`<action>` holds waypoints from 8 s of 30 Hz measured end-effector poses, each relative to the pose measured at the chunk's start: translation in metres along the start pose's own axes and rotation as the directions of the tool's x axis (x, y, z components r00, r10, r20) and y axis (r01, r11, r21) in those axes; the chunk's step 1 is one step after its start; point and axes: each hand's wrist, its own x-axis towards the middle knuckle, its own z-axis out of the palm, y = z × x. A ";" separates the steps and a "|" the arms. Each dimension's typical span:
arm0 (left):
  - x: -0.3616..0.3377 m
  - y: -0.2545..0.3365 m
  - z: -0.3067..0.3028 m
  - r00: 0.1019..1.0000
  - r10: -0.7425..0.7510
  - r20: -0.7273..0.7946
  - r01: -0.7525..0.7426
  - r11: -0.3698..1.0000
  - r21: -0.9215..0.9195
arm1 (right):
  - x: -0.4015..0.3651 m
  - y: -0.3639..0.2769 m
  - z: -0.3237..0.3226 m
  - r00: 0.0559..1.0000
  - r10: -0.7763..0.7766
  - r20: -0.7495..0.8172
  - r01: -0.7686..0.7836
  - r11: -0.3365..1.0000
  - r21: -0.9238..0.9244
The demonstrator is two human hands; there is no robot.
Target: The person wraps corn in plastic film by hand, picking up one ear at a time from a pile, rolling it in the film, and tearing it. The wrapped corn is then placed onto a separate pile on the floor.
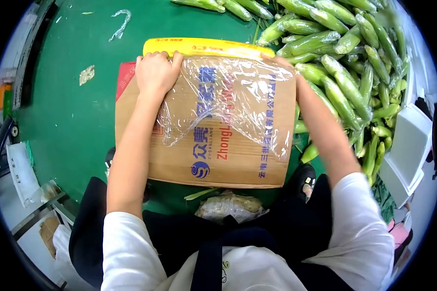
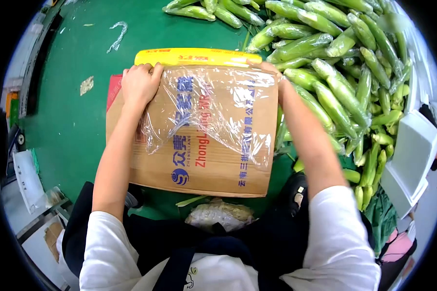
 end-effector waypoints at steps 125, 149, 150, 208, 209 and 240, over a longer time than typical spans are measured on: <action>-0.399 0.164 -0.079 0.834 -0.492 -0.250 0.410 0.855 -0.316 | -0.319 0.191 -0.190 0.703 -0.587 0.403 0.273 -0.301 -0.914; -0.359 0.100 -0.085 0.847 -0.520 0.110 0.529 0.808 -0.258 | -0.320 0.055 0.142 0.307 -0.628 0.715 0.801 -0.235 -0.551; -0.363 0.093 -0.082 0.788 -0.578 0.213 0.596 0.626 -0.504 | -0.311 0.072 0.151 0.317 -0.652 0.689 0.828 -0.164 -0.536; -0.522 0.271 -0.115 0.401 0.266 0.877 0.885 0.135 -0.446 | -0.338 0.171 0.076 0.235 -0.460 0.857 0.827 -0.369 -0.425; -0.551 0.263 -0.093 0.312 0.459 0.832 0.819 0.315 -0.480 | -0.352 0.169 0.070 0.227 -0.502 0.835 0.886 -0.248 -0.391; -0.187 0.426 -0.069 0.978 0.199 0.063 0.148 -0.445 -0.883 | -0.520 0.115 -0.362 0.692 -0.387 -0.610 0.280 0.922 -0.267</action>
